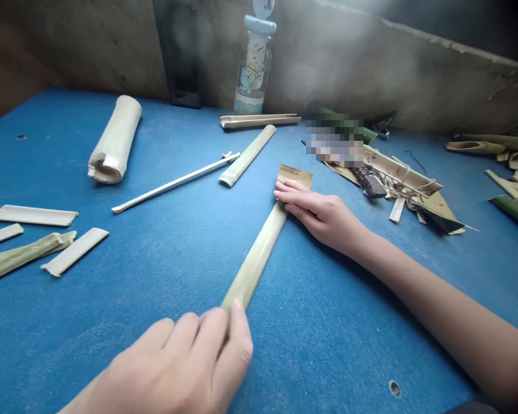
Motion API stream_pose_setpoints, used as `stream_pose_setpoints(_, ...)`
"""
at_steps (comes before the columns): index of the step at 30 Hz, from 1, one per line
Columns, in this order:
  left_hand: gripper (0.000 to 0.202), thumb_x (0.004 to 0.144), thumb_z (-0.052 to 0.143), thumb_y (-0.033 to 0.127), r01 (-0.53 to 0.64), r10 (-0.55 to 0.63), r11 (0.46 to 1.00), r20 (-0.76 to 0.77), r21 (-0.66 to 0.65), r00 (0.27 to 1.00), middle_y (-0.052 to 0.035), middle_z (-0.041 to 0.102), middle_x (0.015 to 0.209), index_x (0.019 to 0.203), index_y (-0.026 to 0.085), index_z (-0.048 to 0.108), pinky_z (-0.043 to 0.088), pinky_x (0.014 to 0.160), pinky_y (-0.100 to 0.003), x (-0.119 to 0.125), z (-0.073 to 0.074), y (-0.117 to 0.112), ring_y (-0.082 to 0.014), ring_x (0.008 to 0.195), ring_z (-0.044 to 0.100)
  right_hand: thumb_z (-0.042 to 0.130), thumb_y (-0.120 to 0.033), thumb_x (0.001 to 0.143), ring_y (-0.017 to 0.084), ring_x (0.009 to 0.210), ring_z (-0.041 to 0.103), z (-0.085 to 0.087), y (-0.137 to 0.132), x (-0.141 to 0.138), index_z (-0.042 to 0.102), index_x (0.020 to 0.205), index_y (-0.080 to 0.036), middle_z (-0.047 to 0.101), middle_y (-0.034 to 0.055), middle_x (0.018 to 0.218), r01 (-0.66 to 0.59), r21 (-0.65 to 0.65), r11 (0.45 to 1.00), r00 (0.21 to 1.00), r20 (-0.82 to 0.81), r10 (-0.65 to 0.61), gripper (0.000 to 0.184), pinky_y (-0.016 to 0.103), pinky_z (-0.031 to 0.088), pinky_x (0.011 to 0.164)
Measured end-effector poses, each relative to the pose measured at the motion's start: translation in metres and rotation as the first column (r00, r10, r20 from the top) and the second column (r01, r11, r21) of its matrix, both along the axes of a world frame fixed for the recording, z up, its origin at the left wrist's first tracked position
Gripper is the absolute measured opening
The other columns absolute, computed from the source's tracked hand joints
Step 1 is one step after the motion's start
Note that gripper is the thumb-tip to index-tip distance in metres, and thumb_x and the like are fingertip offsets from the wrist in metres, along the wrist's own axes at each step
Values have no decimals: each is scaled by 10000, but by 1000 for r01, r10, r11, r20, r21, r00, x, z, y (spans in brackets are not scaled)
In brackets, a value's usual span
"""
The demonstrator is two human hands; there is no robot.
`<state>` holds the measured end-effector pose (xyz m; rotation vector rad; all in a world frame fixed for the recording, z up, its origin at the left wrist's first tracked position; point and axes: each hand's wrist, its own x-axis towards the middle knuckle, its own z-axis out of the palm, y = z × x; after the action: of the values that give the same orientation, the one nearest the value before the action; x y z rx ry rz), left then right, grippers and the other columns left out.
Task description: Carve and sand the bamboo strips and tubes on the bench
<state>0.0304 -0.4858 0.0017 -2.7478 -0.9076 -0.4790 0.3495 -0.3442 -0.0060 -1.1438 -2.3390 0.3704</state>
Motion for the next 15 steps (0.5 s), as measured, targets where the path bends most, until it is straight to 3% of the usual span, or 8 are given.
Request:
stream_pose_setpoints(3,321,1057,417,135,150,-150,989,20,17,988,26,685,805,1264,186,658,382,489,-363,7,-3,3,-161,571,571,526,-198,1089,265,1501,546,3,-11,-14,745,1383,-224,693,93,1493,-33,-27,999,998,-57,32,367,500,436,1285)
stream_pose_setpoints(5,284,1043,454,124,172,-172,985,50,8,984,40,682,779,1209,203,671,387,457,-362,10,-3,4,-156,540,574,532,-181,1090,245,1489,565,7,-27,-26,742,1379,-220,706,97,1478,-179,-30,983,981,-77,177,359,466,428,1290)
stream_pose_setpoints(8,275,1012,502,103,179,-178,984,20,-12,984,51,678,756,1186,223,676,392,430,-367,8,-1,5,-162,519,584,517,-164,1100,197,1477,583,11,-42,-35,706,1418,-208,724,80,1461,-462,-33,887,885,-87,458,372,386,408,1303)
stream_pose_setpoints(9,277,1005,518,109,191,-191,981,5,-21,982,50,682,768,1198,226,678,395,424,-365,7,0,5,-161,523,589,514,-153,1098,192,1452,608,12,-42,-35,725,1390,-213,752,75,1420,-474,-11,880,878,-88,471,365,363,439,1281)
stream_pose_setpoints(11,278,997,551,138,212,-213,977,-23,-34,977,47,685,793,1226,229,679,403,417,-361,5,1,5,-158,527,587,521,-124,1080,222,1411,644,12,-36,-32,769,1319,-213,773,91,1381,-290,11,957,955,-56,291,356,385,474,1257)
stream_pose_setpoints(13,276,982,586,159,231,-232,973,-51,-20,971,50,679,790,1231,237,677,395,403,-363,4,1,6,-161,515,576,510,-88,1060,255,1414,637,11,-35,-31,782,1295,-184,753,126,1404,-154,63,986,988,-18,156,372,425,469,1264)
stream_pose_setpoints(15,259,960,617,157,229,-227,973,-67,20,972,49,678,774,1198,239,680,382,393,-373,4,2,6,-173,514,585,502,-73,1055,245,1428,630,10,-40,-35,762,1324,-141,726,145,1438,-277,87,957,960,-1,278,380,415,443,1285)
